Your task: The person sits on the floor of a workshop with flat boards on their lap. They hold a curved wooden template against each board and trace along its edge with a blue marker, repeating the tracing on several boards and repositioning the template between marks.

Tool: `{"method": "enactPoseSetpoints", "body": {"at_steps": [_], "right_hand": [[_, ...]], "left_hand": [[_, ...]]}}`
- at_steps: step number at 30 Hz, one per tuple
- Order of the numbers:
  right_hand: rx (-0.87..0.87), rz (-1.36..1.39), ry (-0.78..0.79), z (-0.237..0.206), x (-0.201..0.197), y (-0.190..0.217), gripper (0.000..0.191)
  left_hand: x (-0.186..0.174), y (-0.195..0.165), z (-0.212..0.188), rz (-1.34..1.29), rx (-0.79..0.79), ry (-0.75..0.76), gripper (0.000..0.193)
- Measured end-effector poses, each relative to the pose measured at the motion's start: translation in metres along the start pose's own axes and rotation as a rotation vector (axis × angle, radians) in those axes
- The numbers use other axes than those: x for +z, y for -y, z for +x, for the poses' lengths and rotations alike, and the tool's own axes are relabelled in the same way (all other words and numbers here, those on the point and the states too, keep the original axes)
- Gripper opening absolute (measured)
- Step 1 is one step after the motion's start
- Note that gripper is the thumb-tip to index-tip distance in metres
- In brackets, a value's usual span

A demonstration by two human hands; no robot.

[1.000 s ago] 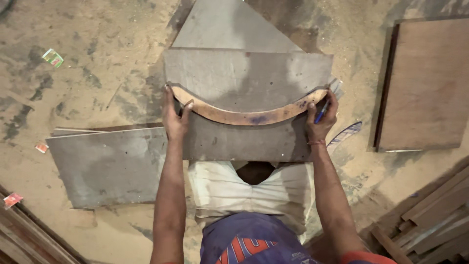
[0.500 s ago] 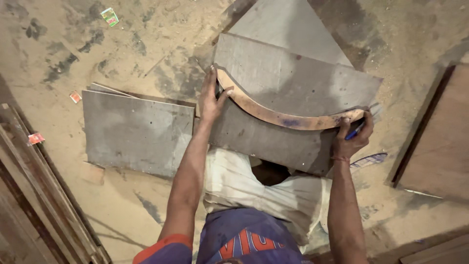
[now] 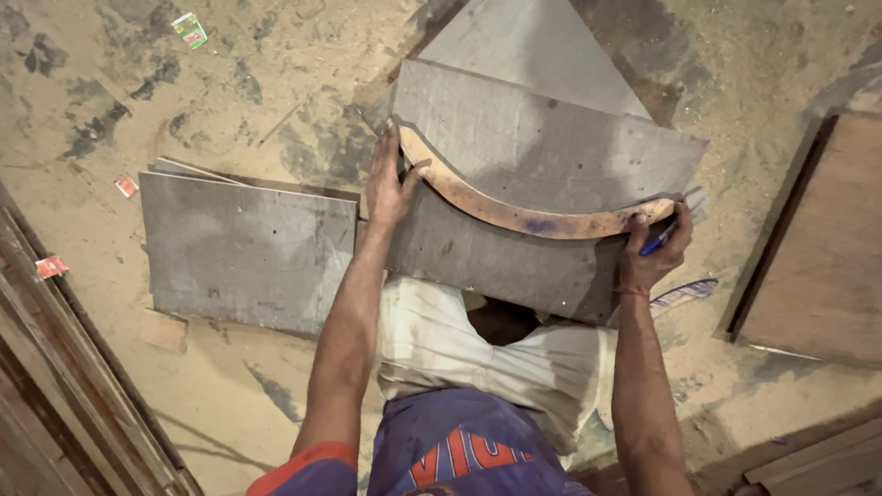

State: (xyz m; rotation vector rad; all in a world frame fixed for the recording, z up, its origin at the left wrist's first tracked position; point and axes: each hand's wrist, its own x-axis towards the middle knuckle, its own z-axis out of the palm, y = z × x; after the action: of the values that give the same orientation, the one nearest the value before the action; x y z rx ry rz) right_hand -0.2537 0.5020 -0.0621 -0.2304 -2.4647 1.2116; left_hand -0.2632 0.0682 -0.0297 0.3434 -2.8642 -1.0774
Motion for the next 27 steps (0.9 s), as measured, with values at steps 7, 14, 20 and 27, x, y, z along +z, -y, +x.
{"method": "enactPoseSetpoints", "body": {"at_steps": [7, 14, 20, 27], "right_hand": [[0.049, 0.012, 0.017, 0.001, -0.004, 0.010, 0.056], [0.016, -0.088, -0.014, 0.006, -0.004, 0.013, 0.056], [0.036, -0.138, -0.014, 0.007, -0.008, 0.013, 0.060], [0.060, -0.081, 0.024, 0.009, -0.012, 0.018, 0.062]], "left_hand": [[0.000, -0.004, 0.001, -0.031, 0.028, -0.041, 0.090], [0.005, 0.002, 0.000, -0.044, -0.001, -0.015, 0.090], [0.009, 0.003, -0.005, -0.070, 0.001, -0.011, 0.090], [0.008, -0.002, -0.007, -0.089, -0.026, -0.024, 0.087]]}}
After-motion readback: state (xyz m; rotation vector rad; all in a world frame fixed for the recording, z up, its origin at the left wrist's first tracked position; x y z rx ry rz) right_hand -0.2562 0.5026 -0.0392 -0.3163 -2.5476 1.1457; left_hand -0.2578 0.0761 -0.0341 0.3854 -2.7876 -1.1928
